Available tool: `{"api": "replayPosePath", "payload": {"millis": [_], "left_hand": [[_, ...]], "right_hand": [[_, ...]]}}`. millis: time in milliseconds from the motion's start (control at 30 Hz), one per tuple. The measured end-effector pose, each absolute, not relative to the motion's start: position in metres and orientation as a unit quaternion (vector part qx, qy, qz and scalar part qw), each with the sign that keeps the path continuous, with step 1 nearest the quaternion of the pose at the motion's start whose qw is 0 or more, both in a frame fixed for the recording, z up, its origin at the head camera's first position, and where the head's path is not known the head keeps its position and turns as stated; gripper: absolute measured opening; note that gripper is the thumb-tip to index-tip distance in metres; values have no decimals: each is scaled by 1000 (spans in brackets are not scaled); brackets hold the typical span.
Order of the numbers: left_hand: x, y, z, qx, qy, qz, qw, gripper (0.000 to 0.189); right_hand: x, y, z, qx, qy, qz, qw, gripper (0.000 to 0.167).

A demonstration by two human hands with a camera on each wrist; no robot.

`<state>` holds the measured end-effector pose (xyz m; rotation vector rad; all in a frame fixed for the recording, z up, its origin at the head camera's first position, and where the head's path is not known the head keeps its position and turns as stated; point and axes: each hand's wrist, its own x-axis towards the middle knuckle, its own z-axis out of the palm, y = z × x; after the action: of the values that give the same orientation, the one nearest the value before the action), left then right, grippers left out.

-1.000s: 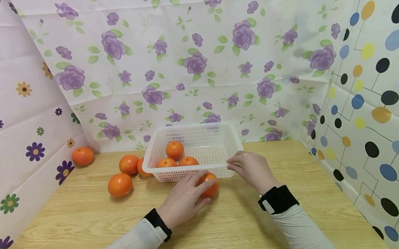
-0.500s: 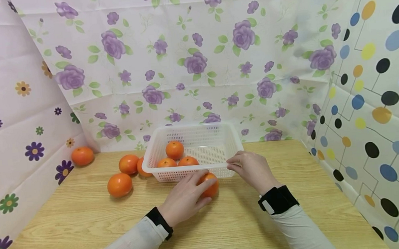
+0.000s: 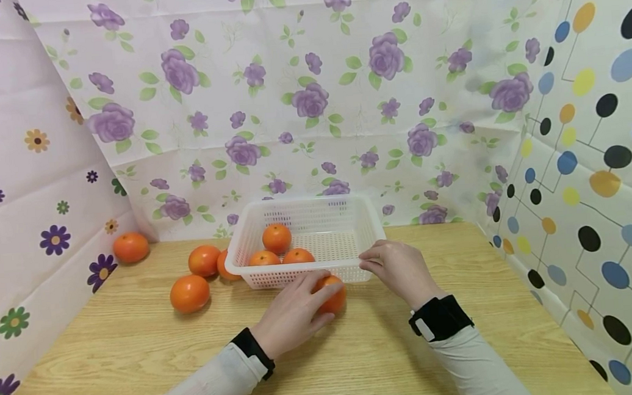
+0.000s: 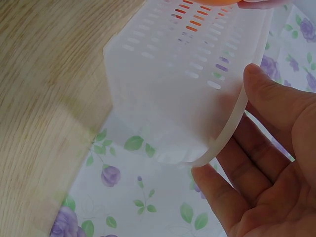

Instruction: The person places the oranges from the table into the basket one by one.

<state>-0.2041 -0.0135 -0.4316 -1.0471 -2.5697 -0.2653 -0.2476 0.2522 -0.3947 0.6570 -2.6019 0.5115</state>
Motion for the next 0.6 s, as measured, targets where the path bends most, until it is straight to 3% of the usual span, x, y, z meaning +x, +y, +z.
{"api": "replayPosePath", "payload": {"millis": [600], "left_hand": [[-201, -14, -433, -379, -904, -100, 169, 60]], "right_hand": [[-246, 252, -394, 236, -932, 184, 204, 20]]}}
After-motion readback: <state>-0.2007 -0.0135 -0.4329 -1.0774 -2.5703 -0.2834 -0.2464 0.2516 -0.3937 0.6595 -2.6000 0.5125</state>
